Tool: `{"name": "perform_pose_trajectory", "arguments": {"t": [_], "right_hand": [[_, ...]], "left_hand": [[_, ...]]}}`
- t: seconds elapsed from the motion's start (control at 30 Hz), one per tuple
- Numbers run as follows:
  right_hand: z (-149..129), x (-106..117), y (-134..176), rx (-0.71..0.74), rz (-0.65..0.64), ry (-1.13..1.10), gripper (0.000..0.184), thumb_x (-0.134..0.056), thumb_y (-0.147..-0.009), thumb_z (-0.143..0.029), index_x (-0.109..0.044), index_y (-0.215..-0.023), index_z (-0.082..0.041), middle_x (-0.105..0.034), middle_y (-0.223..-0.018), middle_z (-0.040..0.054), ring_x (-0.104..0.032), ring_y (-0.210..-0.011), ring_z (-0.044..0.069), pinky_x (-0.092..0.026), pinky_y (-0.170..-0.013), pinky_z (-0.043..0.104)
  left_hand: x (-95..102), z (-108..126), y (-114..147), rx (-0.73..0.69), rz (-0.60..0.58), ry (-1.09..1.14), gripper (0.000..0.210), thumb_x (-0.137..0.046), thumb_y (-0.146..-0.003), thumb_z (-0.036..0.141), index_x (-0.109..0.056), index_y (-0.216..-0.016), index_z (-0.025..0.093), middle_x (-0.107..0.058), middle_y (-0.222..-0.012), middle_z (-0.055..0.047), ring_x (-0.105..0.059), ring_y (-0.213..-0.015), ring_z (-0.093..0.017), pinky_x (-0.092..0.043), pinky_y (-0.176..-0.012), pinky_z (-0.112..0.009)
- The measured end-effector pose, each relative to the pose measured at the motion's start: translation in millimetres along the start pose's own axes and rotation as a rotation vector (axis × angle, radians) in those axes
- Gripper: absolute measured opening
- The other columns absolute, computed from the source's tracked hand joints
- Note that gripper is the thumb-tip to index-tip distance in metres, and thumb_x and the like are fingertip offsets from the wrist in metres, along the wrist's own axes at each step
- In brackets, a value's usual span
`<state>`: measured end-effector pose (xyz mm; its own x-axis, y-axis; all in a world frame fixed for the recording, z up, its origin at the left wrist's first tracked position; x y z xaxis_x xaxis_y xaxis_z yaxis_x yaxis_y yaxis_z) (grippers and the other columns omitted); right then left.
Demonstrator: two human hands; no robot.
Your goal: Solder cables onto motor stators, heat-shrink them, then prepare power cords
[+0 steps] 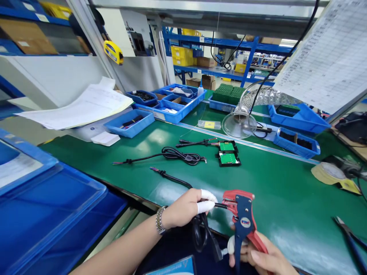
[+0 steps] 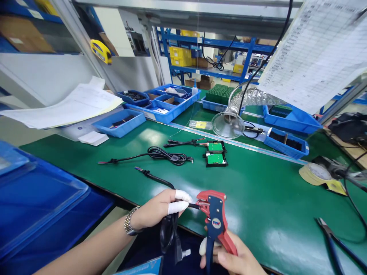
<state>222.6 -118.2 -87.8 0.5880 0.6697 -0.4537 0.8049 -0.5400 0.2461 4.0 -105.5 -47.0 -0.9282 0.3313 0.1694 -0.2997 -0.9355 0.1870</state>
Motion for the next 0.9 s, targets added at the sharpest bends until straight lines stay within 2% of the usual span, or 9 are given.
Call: {"name": "perform_pose_trajectory", "arguments": {"t": [0.17,0.43,0.63,0.77,0.9], "right_hand": [[0.7,-3.5,-2.1,-0.033,-0.030,-0.015,0.055,-0.062,-0.070,-0.043,-0.051,-0.115,-0.014,-0.060,-0.095,0.0131,-0.059,-0.081,0.023,-0.041,-0.076,0.038],[3.1,-0.7,-0.2,-0.053,-0.043,-0.065,0.057,-0.064,-0.069,-0.038,-0.049,-0.119,-0.015,-0.062,-0.097,0.0132,-0.061,-0.083,0.024,-0.041,-0.077,0.039],[0.6,-1.2,0.2,-0.117,-0.138,-0.045,0.047,-0.065,-0.071,-0.029,-0.053,-0.115,-0.017,-0.059,-0.108,0.0128,-0.058,-0.096,0.025,-0.039,-0.086,0.041],[3.7,2.3,1.7,-0.135,-0.129,-0.090,0.048,-0.066,-0.070,-0.025,-0.052,-0.116,-0.019,-0.059,-0.110,0.0121,-0.057,-0.100,0.027,-0.036,-0.091,0.045],[6.7,2.3,1.0,-0.152,-0.123,-0.100,0.050,-0.066,-0.070,-0.025,-0.050,-0.117,-0.020,-0.060,-0.107,0.0110,-0.059,-0.098,0.026,-0.038,-0.089,0.043]], "left_hand": [[-2.8,-0.4,-2.1,0.066,-0.023,0.061,0.017,-0.053,-0.076,0.029,-0.059,-0.071,0.013,-0.049,-0.059,0.003,-0.039,-0.056,-0.009,-0.031,-0.056,-0.021],[1.4,5.4,-2.0,0.036,-0.038,0.044,0.020,-0.053,-0.076,0.028,-0.054,-0.063,0.013,-0.048,-0.058,0.004,-0.040,-0.057,-0.009,-0.032,-0.058,-0.022],[2.1,4.7,-4.0,0.040,-0.061,0.062,0.021,-0.054,-0.075,0.030,-0.055,-0.062,0.013,-0.047,-0.057,0.004,-0.039,-0.056,-0.009,-0.032,-0.056,-0.021],[2.5,5.1,-4.2,0.068,-0.064,0.067,0.019,-0.055,-0.073,0.030,-0.055,-0.063,0.013,-0.048,-0.057,0.004,-0.039,-0.055,-0.009,-0.032,-0.056,-0.022],[3.2,5.1,-3.4,0.065,-0.065,0.057,0.017,-0.055,-0.073,0.029,-0.056,-0.066,0.013,-0.048,-0.058,0.004,-0.040,-0.056,-0.009,-0.033,-0.057,-0.022]]}}
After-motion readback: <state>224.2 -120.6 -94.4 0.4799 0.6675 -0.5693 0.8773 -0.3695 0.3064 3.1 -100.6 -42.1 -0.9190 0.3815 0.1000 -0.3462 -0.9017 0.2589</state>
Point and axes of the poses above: each hand's wrist, its own y-axis away from the middle knuckle, its own x-axis out of the back of the hand, z = x × y, the point moved 3 cm from there along -y, towards the middle knuckle
